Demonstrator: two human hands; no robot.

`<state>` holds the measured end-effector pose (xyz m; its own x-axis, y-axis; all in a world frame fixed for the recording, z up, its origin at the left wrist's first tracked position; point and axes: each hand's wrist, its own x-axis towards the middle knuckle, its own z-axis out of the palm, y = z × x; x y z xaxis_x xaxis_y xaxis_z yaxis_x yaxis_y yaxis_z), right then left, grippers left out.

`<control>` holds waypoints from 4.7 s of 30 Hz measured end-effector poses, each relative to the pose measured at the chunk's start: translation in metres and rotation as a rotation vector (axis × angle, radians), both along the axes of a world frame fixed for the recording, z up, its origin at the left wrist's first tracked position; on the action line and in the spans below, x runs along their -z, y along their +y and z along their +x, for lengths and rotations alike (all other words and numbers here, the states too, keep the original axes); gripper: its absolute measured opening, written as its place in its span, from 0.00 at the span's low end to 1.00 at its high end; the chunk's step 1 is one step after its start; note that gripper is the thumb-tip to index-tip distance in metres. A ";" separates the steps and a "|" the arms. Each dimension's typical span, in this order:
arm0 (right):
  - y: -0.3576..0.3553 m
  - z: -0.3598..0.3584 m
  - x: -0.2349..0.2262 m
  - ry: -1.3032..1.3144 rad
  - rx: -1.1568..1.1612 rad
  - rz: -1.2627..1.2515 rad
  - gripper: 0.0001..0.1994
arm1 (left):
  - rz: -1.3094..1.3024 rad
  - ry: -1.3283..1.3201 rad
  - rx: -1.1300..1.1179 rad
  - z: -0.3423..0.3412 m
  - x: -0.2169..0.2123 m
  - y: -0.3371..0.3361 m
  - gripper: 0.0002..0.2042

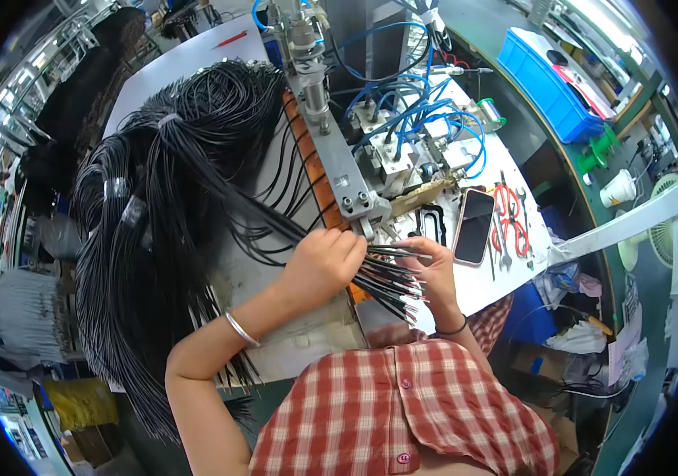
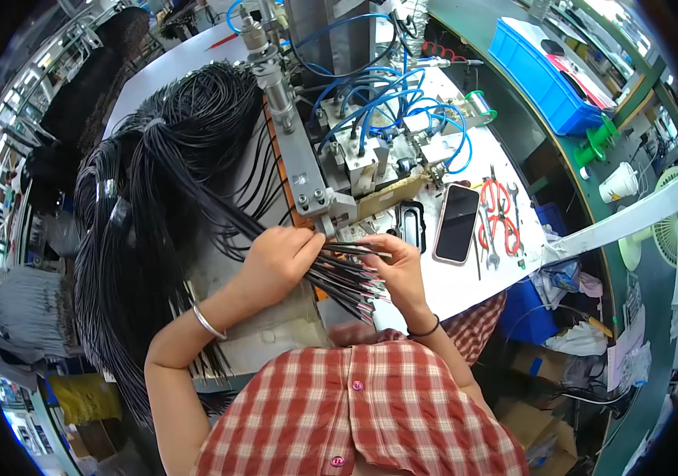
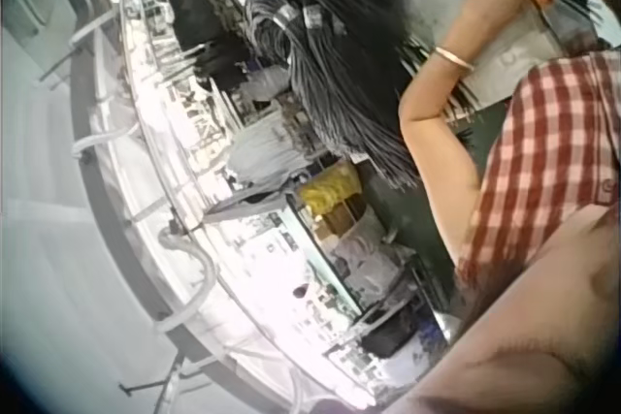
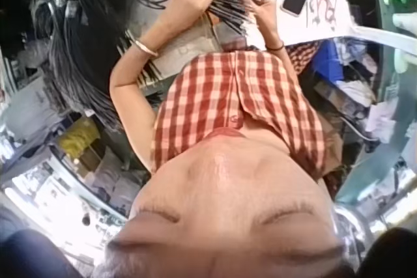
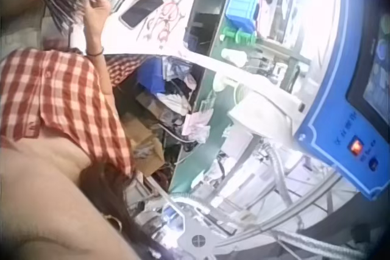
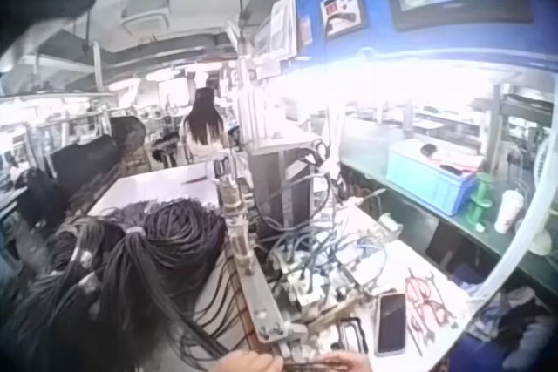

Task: The person inserts individual wire ends from a cable bundle into slots on a machine fixture by hand, then rearranges the cable bundles on the workbench.

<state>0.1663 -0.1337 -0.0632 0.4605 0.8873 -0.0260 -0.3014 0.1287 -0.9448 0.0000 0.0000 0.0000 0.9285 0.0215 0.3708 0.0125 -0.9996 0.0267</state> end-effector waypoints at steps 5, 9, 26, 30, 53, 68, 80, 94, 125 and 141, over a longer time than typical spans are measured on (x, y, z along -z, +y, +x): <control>0.008 -0.002 -0.013 -0.078 0.041 -0.017 0.05 | -0.148 0.011 -0.084 -0.002 0.001 -0.003 0.19; 0.013 -0.003 -0.009 -0.050 0.062 -0.074 0.04 | -0.207 0.074 -0.116 0.000 -0.007 -0.005 0.18; 0.012 0.012 -0.010 0.147 -0.233 -0.091 0.04 | -0.286 0.076 -0.085 0.000 -0.008 -0.005 0.12; 0.011 0.010 -0.002 -0.004 -0.182 -0.142 0.05 | -0.291 0.091 -0.058 0.000 -0.011 -0.005 0.12; 0.013 0.002 -0.022 -0.017 -0.174 -0.143 0.05 | -0.263 0.061 -0.112 -0.001 -0.012 -0.003 0.11; 0.012 0.006 -0.018 0.034 -0.098 -0.137 0.03 | -0.283 0.099 -0.127 -0.002 -0.012 -0.007 0.13; 0.014 0.012 -0.010 -0.037 -0.177 -0.165 0.05 | -0.288 0.118 -0.142 0.000 -0.011 -0.007 0.11; 0.022 0.013 -0.006 0.011 -0.358 -0.330 0.08 | -0.275 0.151 -0.124 -0.004 -0.007 -0.007 0.12; 0.017 -0.002 -0.017 -0.052 -0.077 -0.213 0.04 | -0.337 0.140 -0.158 -0.001 -0.016 -0.008 0.17; 0.013 0.009 -0.007 0.040 -0.214 -0.153 0.03 | -0.297 0.089 -0.088 0.003 -0.001 -0.007 0.13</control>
<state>0.1755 -0.1204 -0.0564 0.2586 0.9488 -0.1813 -0.3437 -0.0850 -0.9352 0.0026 -0.0074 0.0015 0.9468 0.1985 0.2535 0.1142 -0.9432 0.3121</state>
